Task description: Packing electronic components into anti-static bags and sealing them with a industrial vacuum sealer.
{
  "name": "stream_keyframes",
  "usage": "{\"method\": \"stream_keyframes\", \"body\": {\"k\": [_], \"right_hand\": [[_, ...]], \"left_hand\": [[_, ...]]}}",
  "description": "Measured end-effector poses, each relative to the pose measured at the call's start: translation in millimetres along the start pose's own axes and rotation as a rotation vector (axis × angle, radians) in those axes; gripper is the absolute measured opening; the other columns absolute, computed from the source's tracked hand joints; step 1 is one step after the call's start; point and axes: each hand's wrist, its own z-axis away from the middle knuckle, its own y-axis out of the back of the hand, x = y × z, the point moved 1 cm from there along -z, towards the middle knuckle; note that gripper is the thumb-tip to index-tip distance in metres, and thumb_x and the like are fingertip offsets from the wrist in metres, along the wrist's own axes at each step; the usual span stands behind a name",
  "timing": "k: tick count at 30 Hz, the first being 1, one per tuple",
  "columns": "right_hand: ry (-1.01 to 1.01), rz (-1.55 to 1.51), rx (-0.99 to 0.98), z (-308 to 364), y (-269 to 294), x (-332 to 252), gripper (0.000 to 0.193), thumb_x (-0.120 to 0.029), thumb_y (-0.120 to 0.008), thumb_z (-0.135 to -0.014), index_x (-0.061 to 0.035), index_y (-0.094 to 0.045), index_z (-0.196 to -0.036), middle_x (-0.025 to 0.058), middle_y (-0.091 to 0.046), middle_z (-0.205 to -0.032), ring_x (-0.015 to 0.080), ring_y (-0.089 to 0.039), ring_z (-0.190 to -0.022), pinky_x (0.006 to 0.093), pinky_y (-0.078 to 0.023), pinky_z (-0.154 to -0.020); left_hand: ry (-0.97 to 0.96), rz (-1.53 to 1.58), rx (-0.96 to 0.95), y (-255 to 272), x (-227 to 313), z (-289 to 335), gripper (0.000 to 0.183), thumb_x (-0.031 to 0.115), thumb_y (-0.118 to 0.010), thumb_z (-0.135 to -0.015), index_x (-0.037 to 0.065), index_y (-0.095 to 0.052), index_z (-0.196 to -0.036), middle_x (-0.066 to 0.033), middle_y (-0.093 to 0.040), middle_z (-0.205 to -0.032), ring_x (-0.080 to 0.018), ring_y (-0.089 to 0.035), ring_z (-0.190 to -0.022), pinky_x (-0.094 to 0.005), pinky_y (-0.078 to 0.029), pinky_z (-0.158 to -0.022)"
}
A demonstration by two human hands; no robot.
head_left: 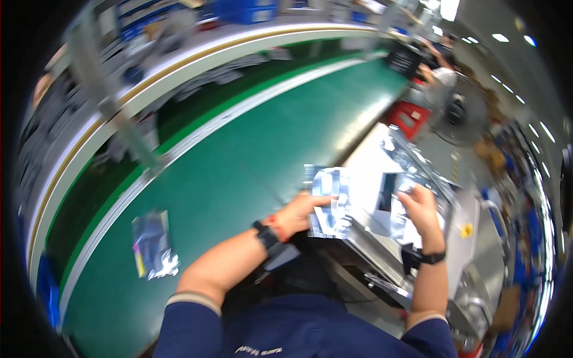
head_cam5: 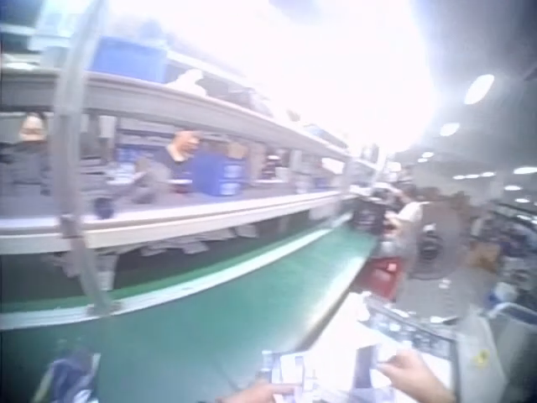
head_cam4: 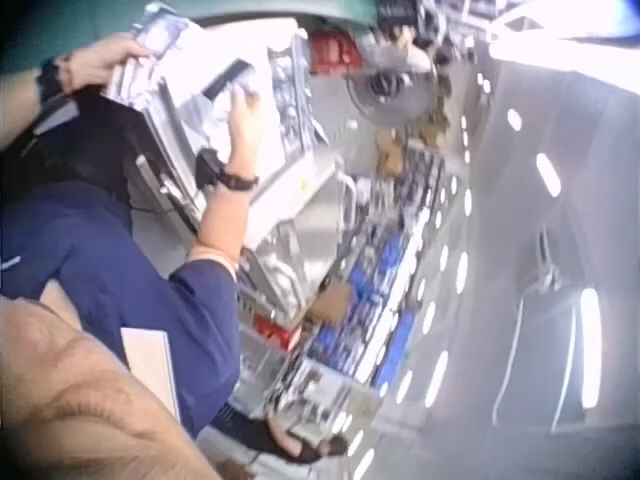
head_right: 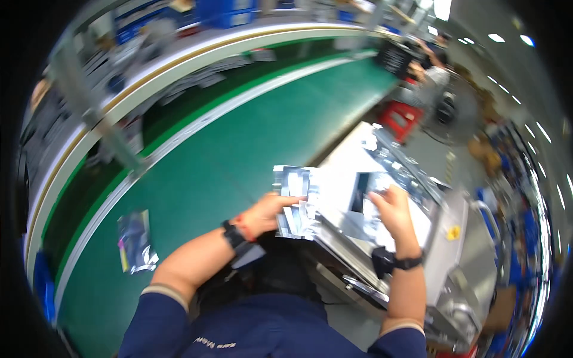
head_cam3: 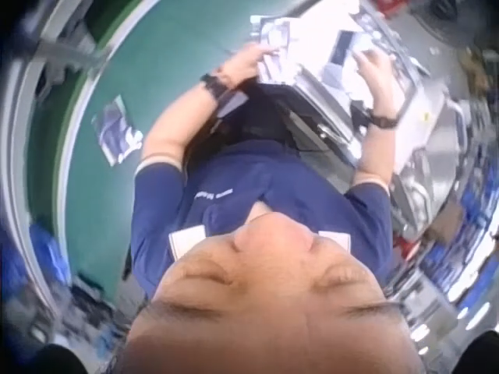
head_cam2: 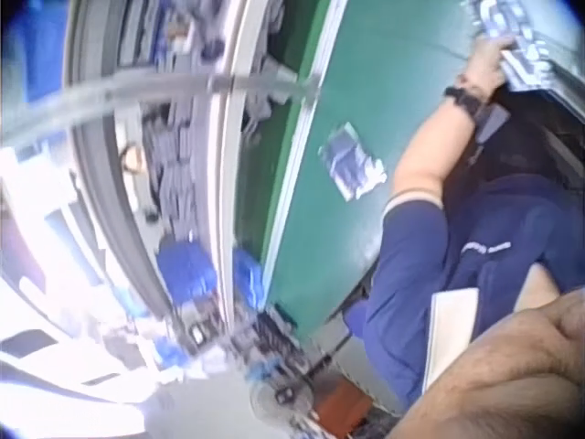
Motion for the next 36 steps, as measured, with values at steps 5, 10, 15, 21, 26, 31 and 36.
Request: {"method": "stream_keyframes", "body": {"k": [5, 10, 15, 21, 26, 31, 36], "right_hand": [[-0.242, -0.378, 0.007, -0.7, -4.9, 6.0, 0.007, -0.007, -0.060, -0.083, -0.0037, -0.055, -0.080, 0.0008, -0.054, -0.064, 0.0086, -0.050, -0.048, 0.0249, -0.041, -0.040], [-0.378, -0.815, 0.085, -14.7, -50.1, 46.9, 0.004, -0.008, -0.056, -0.087, -0.0047, -0.058, -0.085, 0.0021, -0.058, -0.073, 0.0117, -0.055, -0.062, 0.0287, -0.048, -0.054], [-0.429, -0.924, 0.079, -21.5, -84.9, 72.6, 0.004, -0.006, -0.056, -0.087, -0.0051, -0.057, -0.083, 0.0009, -0.055, -0.070, 0.0116, -0.049, -0.056, 0.0305, -0.047, -0.053], [-0.500, -0.874, 0.126, -13.2, -80.9, 59.0, 0.007, -0.004, -0.057, -0.085, -0.0007, -0.056, -0.080, 0.0042, -0.055, -0.067, 0.0124, -0.050, -0.053, 0.0302, -0.045, -0.046], [-0.480, -0.683, 0.120, -16.0, -73.4, 74.0, 0.012, -0.005, -0.059, -0.084, 0.0030, -0.057, -0.076, 0.0079, -0.056, -0.064, 0.0142, -0.052, -0.048, 0.0276, -0.041, -0.037], [-0.472, -0.572, 0.140, -10.9, -76.0, 68.1, 0.013, -0.006, -0.062, -0.081, 0.0029, -0.058, -0.072, 0.0075, -0.054, -0.055, 0.0148, -0.049, -0.039, 0.0284, -0.039, -0.034], [-0.451, -0.442, 0.115, -13.2, -75.5, 76.8, 0.017, -0.008, -0.065, -0.080, 0.0029, -0.055, -0.072, 0.0097, -0.055, -0.055, 0.0166, -0.049, -0.038, 0.0281, -0.038, -0.033]], "left_hand": [[0.121, 0.111, 0.027, 0.3, -3.0, -5.8, 0.025, 0.005, -0.052, -0.085, -0.006, -0.055, -0.107, -0.0164, -0.064, -0.098, -0.0269, -0.065, -0.087, -0.0415, -0.053, -0.082], [0.088, 0.126, 0.107, 12.6, -4.4, -12.5, 0.023, 0.004, -0.054, -0.082, -0.007, -0.056, -0.102, -0.0163, -0.063, -0.095, -0.0278, -0.065, -0.085, -0.0415, -0.053, -0.081], [0.007, 0.116, 0.094, 13.7, 8.4, -7.9, 0.022, 0.003, -0.054, -0.082, -0.008, -0.056, -0.102, -0.0166, -0.063, -0.095, -0.0280, -0.064, -0.084, -0.0414, -0.053, -0.080], [-0.012, 0.052, 0.134, 20.2, 10.8, -10.6, 0.021, 0.000, -0.054, -0.081, -0.009, -0.056, -0.101, -0.0169, -0.063, -0.094, -0.0271, -0.065, -0.082, -0.0393, -0.055, -0.077], [-0.038, 0.023, 0.113, 12.4, 8.8, -9.7, 0.021, -0.001, -0.053, -0.082, -0.009, -0.055, -0.101, -0.0172, -0.063, -0.096, -0.0270, -0.065, -0.083, -0.0391, -0.055, -0.077], [-0.063, 0.005, 0.115, 5.4, 8.0, -4.0, 0.026, -0.003, -0.051, -0.082, -0.007, -0.053, -0.108, -0.0171, -0.062, -0.100, -0.0278, -0.064, -0.088, -0.0403, -0.054, -0.080], [-0.056, -0.018, 0.082, 3.4, 6.8, -0.2, 0.026, -0.002, -0.052, -0.082, -0.007, -0.054, -0.107, -0.0164, -0.063, -0.099, -0.0277, -0.064, -0.086, -0.0410, -0.053, -0.081]]}}
